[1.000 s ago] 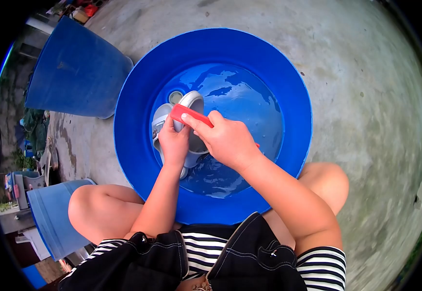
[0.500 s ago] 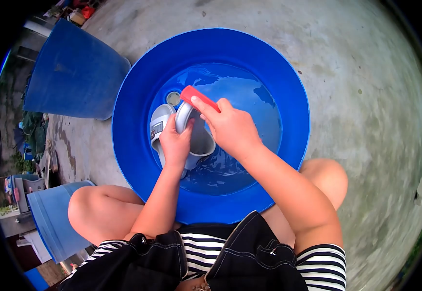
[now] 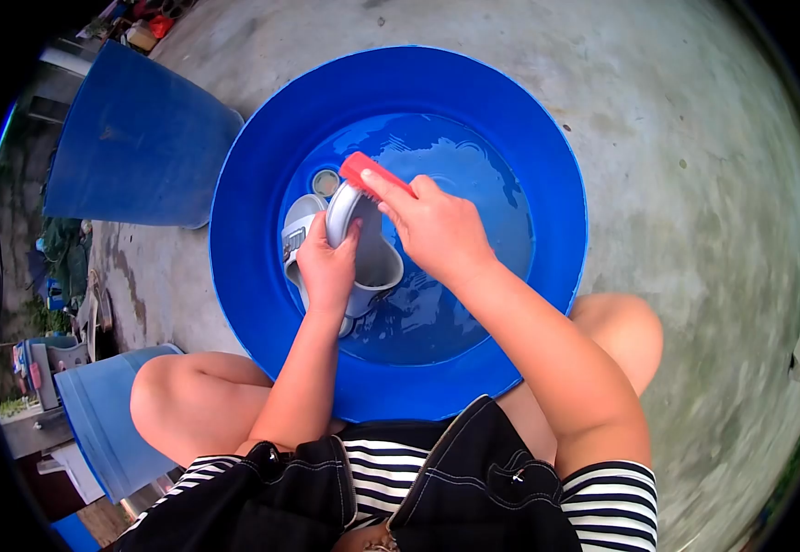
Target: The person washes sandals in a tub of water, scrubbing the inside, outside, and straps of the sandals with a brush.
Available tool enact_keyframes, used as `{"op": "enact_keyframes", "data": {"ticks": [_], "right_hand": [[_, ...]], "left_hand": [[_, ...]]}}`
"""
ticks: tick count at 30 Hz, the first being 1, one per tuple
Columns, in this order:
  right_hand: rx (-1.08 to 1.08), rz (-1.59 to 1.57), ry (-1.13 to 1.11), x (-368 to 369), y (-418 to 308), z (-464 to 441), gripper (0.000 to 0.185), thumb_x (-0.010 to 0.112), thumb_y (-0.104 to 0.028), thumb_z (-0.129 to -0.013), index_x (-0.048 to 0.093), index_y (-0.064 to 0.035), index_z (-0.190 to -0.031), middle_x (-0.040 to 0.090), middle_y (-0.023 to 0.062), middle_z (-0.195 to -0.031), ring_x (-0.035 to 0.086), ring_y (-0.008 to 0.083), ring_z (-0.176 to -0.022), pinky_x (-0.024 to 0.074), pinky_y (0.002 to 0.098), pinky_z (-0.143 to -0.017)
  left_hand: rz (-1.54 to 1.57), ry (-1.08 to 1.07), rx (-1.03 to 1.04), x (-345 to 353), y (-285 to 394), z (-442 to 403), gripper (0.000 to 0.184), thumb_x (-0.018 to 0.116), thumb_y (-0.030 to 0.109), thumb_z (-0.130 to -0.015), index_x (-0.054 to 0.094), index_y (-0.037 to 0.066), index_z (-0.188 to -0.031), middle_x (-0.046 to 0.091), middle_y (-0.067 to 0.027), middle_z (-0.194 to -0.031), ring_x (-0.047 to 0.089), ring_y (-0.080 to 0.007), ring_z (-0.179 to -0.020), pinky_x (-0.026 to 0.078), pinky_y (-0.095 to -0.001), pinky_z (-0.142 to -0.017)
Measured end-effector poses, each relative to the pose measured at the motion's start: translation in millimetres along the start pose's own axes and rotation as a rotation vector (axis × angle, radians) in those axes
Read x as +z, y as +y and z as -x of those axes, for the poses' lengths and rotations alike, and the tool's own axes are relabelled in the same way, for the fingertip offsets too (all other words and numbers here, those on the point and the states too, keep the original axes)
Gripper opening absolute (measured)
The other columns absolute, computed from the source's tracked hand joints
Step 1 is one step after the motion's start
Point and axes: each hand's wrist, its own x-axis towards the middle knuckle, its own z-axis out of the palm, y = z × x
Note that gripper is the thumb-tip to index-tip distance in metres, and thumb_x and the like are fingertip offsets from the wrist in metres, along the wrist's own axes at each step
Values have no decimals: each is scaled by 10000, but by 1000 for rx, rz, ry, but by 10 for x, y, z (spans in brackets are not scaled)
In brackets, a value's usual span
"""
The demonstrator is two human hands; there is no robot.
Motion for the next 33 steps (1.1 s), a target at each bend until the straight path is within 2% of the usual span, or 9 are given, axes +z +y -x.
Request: {"op": "enact_keyframes", "data": {"ticks": [4,10,13,15,17,19,24,27,33], "right_hand": [[448,121,-351,133,577,-35,432,533,-297,-1054,533,-298,-1486,671,181,-1047,684,376,-985,546,497,-837],[835,312,-490,405,1061,205,635,525,-193,-1010,335,-254,-1612,616,213,-1328,639,374,-1223,522,461,-1016],[908,300,-489,615,1279,294,665,540,-149,-1000,310,-214,-1621,651,283,-1252,627,404,-1226,493,484,-1047],[833,228,-528,772,1380,267,624,551,-184,-1000,372,-224,-1597,624,237,-1349,639,387,-1227,507,461,-1034],[577,-280,-346,628,950,48,539,581,-245,-1013,469,-193,-1538,648,227,-1316,656,390,-1174,520,468,-987],[289,-417,-141,503,515,-56,474,603,-286,-1017,544,-185,-1476,688,193,-1200,676,388,-1056,536,467,-919],[-97,-189,-164,110,-148,12,528,675,-209,-971,558,-278,-1481,594,84,-888,638,291,-708,549,406,-633],[-192,-144,-96,164,-140,106,527,675,-245,-966,553,-290,-1476,577,81,-875,646,289,-646,556,410,-566],[24,-117,0,60,49,1,528,665,-228,-977,545,-243,-1491,583,103,-864,646,299,-683,545,413,-586]], "left_hand": [[-19,-1,-7,-28,36,-11,280,781,193,-902,709,66,-1141,762,-153,-922,752,-251,-834,556,-356,-759],[-39,-3,-23,-89,53,-13,288,783,222,-904,707,59,-1129,760,-167,-934,754,-284,-838,559,-370,-762],[-32,5,-42,-24,-59,-38,295,780,232,-906,704,51,-1126,760,-172,-932,753,-301,-836,560,-377,-765],[-10,17,-16,-19,-112,-50,304,780,231,-905,699,47,-1134,759,-172,-924,753,-303,-834,560,-378,-765],[-3,23,-18,-26,-128,-55,307,779,228,-906,697,48,-1141,759,-173,-929,752,-306,-839,560,-377,-766],[7,30,-24,-17,-151,-58,311,778,224,-906,695,49,-1148,759,-173,-934,752,-308,-845,560,-376,-767],[12,10,-27,-26,-199,-82,322,782,190,-898,694,54,-1177,759,-171,-964,751,-286,-860,555,-365,-766],[56,24,2,8,-158,-48,318,779,167,-899,691,54,-1183,759,-167,-966,750,-270,-857,553,-360,-764],[90,8,7,10,-22,-4,376,791,137,-890,674,46,-1236,761,-126,-973,727,-191,-868,551,-334,-792]]}}
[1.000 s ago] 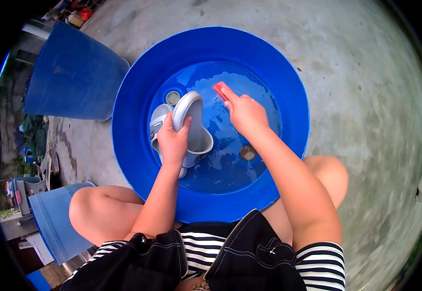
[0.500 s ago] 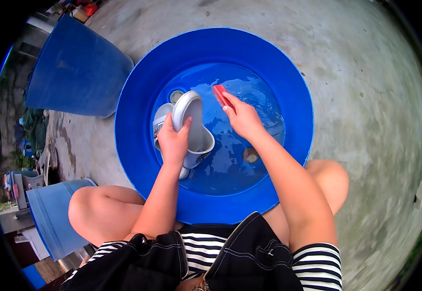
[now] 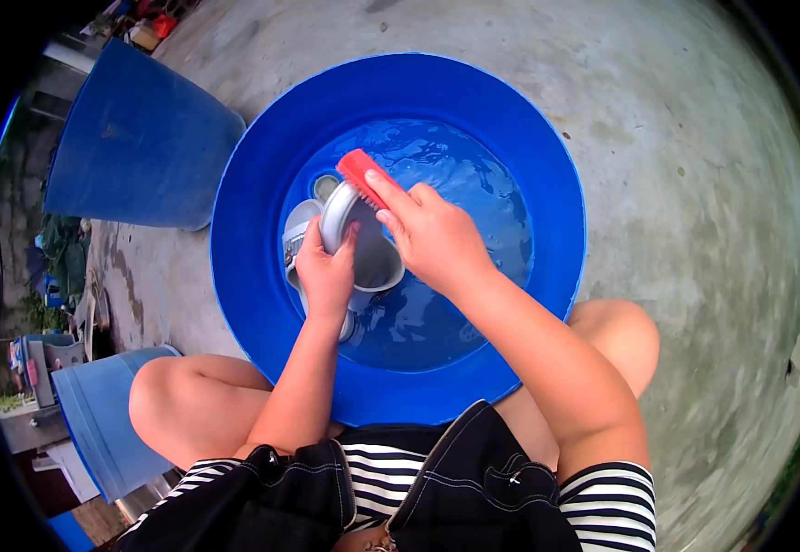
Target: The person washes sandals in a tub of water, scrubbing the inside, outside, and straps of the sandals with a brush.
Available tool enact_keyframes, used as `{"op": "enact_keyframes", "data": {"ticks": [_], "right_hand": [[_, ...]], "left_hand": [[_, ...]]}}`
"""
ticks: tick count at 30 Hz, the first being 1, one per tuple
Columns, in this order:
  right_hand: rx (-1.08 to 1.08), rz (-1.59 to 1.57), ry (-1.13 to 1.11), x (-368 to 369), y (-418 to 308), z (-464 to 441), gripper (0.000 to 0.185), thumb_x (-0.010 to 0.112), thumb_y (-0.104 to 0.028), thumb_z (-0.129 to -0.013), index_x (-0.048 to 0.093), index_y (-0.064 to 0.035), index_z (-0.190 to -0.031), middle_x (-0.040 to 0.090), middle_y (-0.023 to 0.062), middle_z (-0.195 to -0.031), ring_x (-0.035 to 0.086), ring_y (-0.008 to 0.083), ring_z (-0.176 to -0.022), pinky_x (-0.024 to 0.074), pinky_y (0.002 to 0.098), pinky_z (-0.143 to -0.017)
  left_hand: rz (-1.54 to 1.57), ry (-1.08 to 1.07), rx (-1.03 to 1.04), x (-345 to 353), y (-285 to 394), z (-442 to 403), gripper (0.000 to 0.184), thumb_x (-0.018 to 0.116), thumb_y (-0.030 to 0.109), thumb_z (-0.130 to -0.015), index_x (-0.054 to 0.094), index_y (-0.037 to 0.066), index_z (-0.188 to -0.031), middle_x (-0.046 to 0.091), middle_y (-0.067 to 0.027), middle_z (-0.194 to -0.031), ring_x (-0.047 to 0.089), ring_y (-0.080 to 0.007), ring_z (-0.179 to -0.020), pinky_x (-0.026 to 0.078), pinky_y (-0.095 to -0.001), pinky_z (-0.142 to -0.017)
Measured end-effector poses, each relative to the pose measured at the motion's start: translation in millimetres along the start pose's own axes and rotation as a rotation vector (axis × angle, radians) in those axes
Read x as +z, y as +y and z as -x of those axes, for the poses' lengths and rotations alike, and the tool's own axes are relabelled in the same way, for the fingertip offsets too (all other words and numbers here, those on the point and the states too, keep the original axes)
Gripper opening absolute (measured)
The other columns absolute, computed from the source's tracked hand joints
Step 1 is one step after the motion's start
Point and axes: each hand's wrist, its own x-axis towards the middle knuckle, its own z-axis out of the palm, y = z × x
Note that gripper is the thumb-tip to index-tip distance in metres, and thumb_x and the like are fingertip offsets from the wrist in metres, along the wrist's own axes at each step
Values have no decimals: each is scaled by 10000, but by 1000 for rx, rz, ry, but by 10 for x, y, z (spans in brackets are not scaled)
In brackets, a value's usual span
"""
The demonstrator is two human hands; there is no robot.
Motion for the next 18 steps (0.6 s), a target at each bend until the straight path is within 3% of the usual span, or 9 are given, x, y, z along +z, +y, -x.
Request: {"op": "enact_keyframes", "data": {"ticks": [3,4,7,12,13,16,18], "right_hand": [[-182,-146,-85,-116,-311,106,511,672,-204,-974,569,-233,-1473,577,93,-834,635,279,-682,542,400,-610],[-177,-150,-86,-114,-301,105,511,672,-204,-974,569,-233,-1473,577,93,-834,635,279,-682,542,400,-610],[-86,-164,-18,-150,-185,11,503,670,-218,-979,574,-250,-1472,583,79,-870,622,259,-665,538,376,-607],[-130,-172,-23,-134,-280,80,496,674,-224,-978,583,-267,-1464,580,72,-882,625,257,-661,545,378,-598],[-165,-167,-20,-150,-307,87,499,681,-190,-971,592,-251,-1458,573,77,-865,608,255,-655,534,374,-598],[-236,-137,-2,-200,-335,144,511,698,-163,-953,604,-249,-1448,549,72,-840,589,243,-633,525,363,-579],[-252,-91,-30,-228,-379,139,524,716,-193,-934,605,-268,-1441,567,63,-867,616,251,-624,549,367,-546]], "left_hand": [[262,25,11,5,-168,-27,412,795,107,-894,660,31,-1276,745,-92,-1074,695,-162,-959,538,-309,-852],[257,22,7,-1,-192,-21,412,795,107,-894,660,31,-1276,745,-92,-1074,695,-162,-959,538,-309,-852],[406,-48,5,16,-291,-44,452,786,74,-907,630,16,-1328,660,-103,-1275,633,-184,-1148,503,-303,-981],[206,-182,30,-229,29,-156,552,800,99,-866,563,39,-1361,648,-128,-1320,635,-228,-1178,504,-349,-1009],[184,-179,110,-267,125,-189,589,797,106,-845,538,55,-1371,667,-131,-1289,655,-245,-1151,513,-367,-995],[11,-273,102,-381,178,-242,493,781,47,-837,613,22,-1300,713,-131,-1185,692,-201,-1062,536,-328,-927],[107,-174,109,-323,148,-190,451,774,35,-848,632,13,-1275,717,-120,-1169,689,-183,-1051,537,-315,-914]]}}
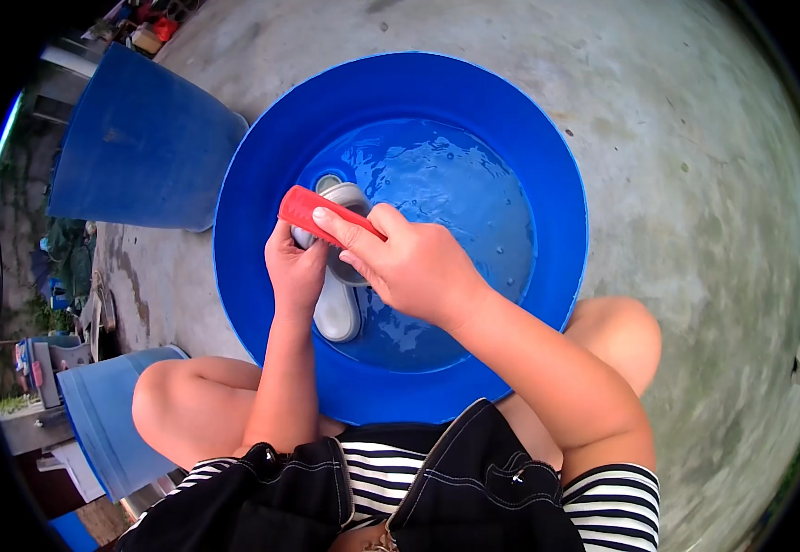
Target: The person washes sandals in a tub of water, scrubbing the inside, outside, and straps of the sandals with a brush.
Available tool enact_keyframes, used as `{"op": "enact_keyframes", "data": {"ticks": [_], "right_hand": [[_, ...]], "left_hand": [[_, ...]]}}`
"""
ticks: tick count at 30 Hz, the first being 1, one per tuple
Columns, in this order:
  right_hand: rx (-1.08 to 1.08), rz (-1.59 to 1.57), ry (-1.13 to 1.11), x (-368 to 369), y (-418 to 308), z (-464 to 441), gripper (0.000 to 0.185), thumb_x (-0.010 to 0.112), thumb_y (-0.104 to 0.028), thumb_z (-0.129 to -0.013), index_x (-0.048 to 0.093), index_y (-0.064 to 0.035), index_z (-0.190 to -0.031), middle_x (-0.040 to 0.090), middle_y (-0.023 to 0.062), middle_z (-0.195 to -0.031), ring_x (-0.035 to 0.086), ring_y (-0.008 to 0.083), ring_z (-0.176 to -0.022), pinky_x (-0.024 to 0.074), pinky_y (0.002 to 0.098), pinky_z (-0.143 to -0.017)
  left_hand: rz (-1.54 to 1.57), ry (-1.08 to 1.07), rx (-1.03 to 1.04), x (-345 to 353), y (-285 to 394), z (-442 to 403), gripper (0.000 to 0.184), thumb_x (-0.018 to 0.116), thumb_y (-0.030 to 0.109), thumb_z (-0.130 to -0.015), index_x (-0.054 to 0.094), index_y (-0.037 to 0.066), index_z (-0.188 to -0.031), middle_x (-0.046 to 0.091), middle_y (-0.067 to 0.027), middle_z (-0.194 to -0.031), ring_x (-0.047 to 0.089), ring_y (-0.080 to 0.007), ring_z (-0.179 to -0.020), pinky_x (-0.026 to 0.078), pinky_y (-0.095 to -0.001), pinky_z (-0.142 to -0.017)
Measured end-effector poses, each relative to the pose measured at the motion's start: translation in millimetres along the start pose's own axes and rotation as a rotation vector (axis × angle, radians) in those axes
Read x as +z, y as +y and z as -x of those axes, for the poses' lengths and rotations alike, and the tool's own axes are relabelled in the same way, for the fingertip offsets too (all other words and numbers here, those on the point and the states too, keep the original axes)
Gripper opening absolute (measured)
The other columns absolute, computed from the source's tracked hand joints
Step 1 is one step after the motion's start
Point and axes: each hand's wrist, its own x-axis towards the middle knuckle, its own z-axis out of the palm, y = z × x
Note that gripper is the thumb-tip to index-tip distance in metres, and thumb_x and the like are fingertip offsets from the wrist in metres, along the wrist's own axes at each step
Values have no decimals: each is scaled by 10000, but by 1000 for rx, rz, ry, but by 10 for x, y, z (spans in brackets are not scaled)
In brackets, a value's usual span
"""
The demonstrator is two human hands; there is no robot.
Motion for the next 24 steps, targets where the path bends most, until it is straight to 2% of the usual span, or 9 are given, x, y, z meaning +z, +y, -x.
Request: {"op": "enact_keyframes", "data": {"ticks": [4,6,10,12,13,16,18,22,24], "right_hand": [[-45,29,-7,0,-7,-55,524,717,-206,-929,607,-268,-1438,587,62,-873,627,253,-620,552,363,-535],[27,66,63,64,73,-81,524,715,-218,-933,601,-264,-1442,611,64,-889,645,254,-628,563,357,-547],[108,26,86,108,56,-45,520,710,-225,-940,598,-270,-1445,613,68,-893,652,259,-627,569,354,-551],[83,23,82,108,41,-32,520,704,-225,-946,592,-270,-1451,599,69,-875,645,258,-619,570,357,-553],[67,19,76,103,42,-9,520,698,-225,-952,586,-269,-1457,585,70,-857,639,258,-612,571,360,-555],[-6,102,-43,41,-45,6,501,689,-228,-962,590,-256,-1453,557,75,-826,627,258,-602,562,367,-558],[16,92,-22,47,5,-30,504,690,-226,-960,590,-255,-1454,556,81,-830,629,262,-601,560,372,-555],[173,128,51,87,170,-52,504,696,-213,-948,600,-262,-1440,556,97,-832,621,263,-588,555,381,-521],[18,80,41,117,3,21,498,700,-209,-945,608,-259,-1432,558,100,-828,621,264,-585,551,382,-522]], "left_hand": [[441,160,-45,231,-87,95,314,735,15,-928,654,32,-1230,708,-39,-1114,663,-119,-1010,526,-277,-900],[435,173,-26,219,-109,60,273,743,11,-926,652,37,-1182,705,-30,-1081,658,-112,-977,521,-265,-875],[158,124,-46,97,111,-23,205,765,34,-878,642,35,-1041,701,-57,-932,682,-159,-858,536,-316,-754],[-295,39,37,13,345,-46,272,793,66,-824,635,23,-1042,722,-127,-940,715,-252,-855,546,-357,-758],[-225,73,42,31,430,-54,289,799,103,-800,655,7,-1031,735,-171,-933,727,-323,-856,550,-389,-756],[-352,50,-61,59,216,-9,226,779,122,-831,690,4,-1001,751,-160,-909,741,-318,-839,555,-389,-744],[-315,122,20,91,177,-8,218,767,124,-845,730,11,-1027,752,-172,-881,745,-339,-824,559,-384,-739],[-229,151,9,91,254,-9,304,754,86,-834,741,36,-1134,749,-192,-892,748,-345,-832,561,-373,-738],[-279,134,-40,68,289,7,288,751,85,-838,743,36,-1122,756,-178,-895,754,-324,-829,561,-371,-730]]}}
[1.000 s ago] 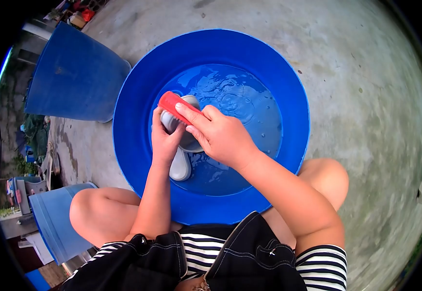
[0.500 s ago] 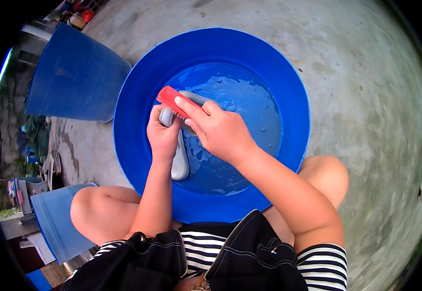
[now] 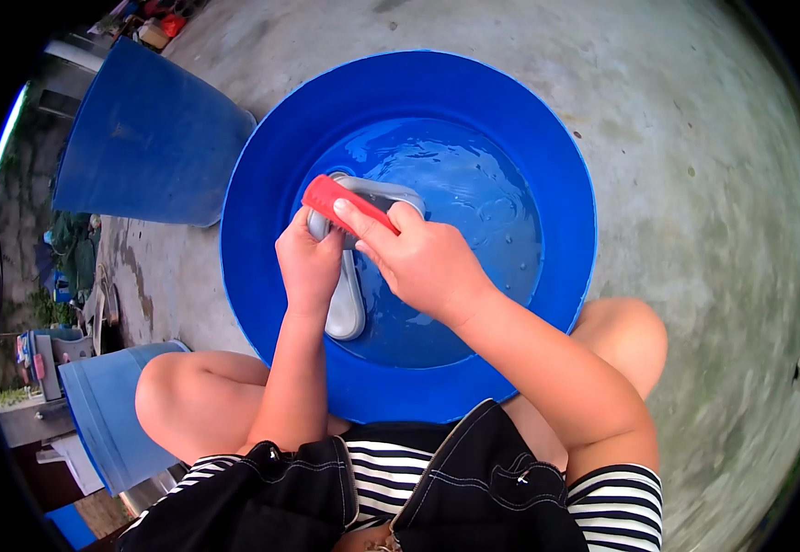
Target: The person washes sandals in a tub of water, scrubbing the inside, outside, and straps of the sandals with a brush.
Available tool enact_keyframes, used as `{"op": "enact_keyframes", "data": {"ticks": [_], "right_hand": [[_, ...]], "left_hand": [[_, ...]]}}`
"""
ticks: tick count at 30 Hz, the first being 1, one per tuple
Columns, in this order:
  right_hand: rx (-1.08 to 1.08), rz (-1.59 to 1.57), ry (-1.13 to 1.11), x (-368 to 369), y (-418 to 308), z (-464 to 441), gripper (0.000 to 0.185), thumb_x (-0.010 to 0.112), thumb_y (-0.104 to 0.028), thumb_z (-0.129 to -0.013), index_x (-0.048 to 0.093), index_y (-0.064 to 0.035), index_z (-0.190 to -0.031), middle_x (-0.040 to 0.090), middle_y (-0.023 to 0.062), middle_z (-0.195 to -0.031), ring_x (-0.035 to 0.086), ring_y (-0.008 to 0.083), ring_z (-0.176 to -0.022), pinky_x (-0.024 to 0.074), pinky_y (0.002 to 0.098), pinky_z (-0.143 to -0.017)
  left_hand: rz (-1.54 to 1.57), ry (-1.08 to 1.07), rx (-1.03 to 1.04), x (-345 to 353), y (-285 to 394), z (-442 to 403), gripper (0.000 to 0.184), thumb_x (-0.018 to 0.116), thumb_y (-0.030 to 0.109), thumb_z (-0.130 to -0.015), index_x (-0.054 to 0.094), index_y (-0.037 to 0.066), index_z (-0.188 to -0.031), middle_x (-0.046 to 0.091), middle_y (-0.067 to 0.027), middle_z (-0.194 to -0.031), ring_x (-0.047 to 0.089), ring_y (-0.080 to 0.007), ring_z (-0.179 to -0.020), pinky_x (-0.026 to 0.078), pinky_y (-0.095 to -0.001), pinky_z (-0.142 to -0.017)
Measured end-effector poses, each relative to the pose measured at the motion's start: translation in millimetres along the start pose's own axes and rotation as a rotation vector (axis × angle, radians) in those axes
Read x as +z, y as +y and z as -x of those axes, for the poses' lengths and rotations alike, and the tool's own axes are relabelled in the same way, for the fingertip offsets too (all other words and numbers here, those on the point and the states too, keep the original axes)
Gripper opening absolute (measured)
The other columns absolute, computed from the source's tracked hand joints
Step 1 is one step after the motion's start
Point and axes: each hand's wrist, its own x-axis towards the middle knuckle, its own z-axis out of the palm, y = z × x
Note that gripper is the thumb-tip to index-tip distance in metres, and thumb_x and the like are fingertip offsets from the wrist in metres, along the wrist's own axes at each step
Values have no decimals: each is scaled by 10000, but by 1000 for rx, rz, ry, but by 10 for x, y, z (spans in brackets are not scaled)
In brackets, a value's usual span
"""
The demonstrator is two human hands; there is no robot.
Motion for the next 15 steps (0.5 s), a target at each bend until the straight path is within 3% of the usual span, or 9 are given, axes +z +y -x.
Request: {"op": "enact_keyframes", "data": {"ticks": [2,4,5,6,10,11,15], "right_hand": [[-40,11,-106,-53,-82,33,518,705,-204,-941,599,-265,-1444,565,100,-836,626,266,-588,554,381,-526],[-8,9,-23,-67,-17,2,517,695,-204,-946,595,-264,-1450,570,98,-841,628,269,-596,552,383,-530],[60,21,12,-78,71,-42,508,689,-207,-955,593,-258,-1451,573,98,-848,630,274,-605,549,387,-539],[168,40,1,-71,163,-79,494,681,-214,-967,594,-251,-1452,578,98,-856,635,278,-618,547,393,-546],[52,-33,15,-32,-48,17,476,680,-225,-969,606,-260,-1438,547,87,-830,621,270,-586,550,378,-526],[-40,9,-85,-43,-74,71,487,699,-221,-953,614,-277,-1429,526,74,-814,611,254,-565,554,364,-518],[-31,41,3,-17,46,22,509,725,-249,-930,618,-301,-1425,520,55,-802,601,236,-558,547,357,-503]], "left_hand": [[-61,-47,47,-36,-83,6,294,748,80,-838,742,38,-1128,757,-175,-890,755,-315,-825,560,-372,-721],[0,-40,-25,-29,43,19,243,733,99,-898,732,19,-1128,773,-121,-931,723,-143,-843,555,-308,-764],[54,2,2,13,36,9,297,751,103,-869,735,27,-1156,754,-193,-914,754,-317,-847,560,-360,-750],[57,3,3,27,26,27,297,751,103,-869,735,27,-1156,754,-193,-914,754,-317,-847,560,-360,-750],[-11,35,59,12,11,28,296,760,108,-877,737,25,-1160,757,-187,-921,754,-308,-843,561,-357,-757],[36,10,32,-1,19,24,287,762,107,-874,740,29,-1148,758,-185,-916,754,-316,-840,563,-366,-750],[14,-14,0,25,-62,-6,244,764,96,-848,747,44,-1086,759,-173,-892,749,-315,-796,564,-369,-722]]}}
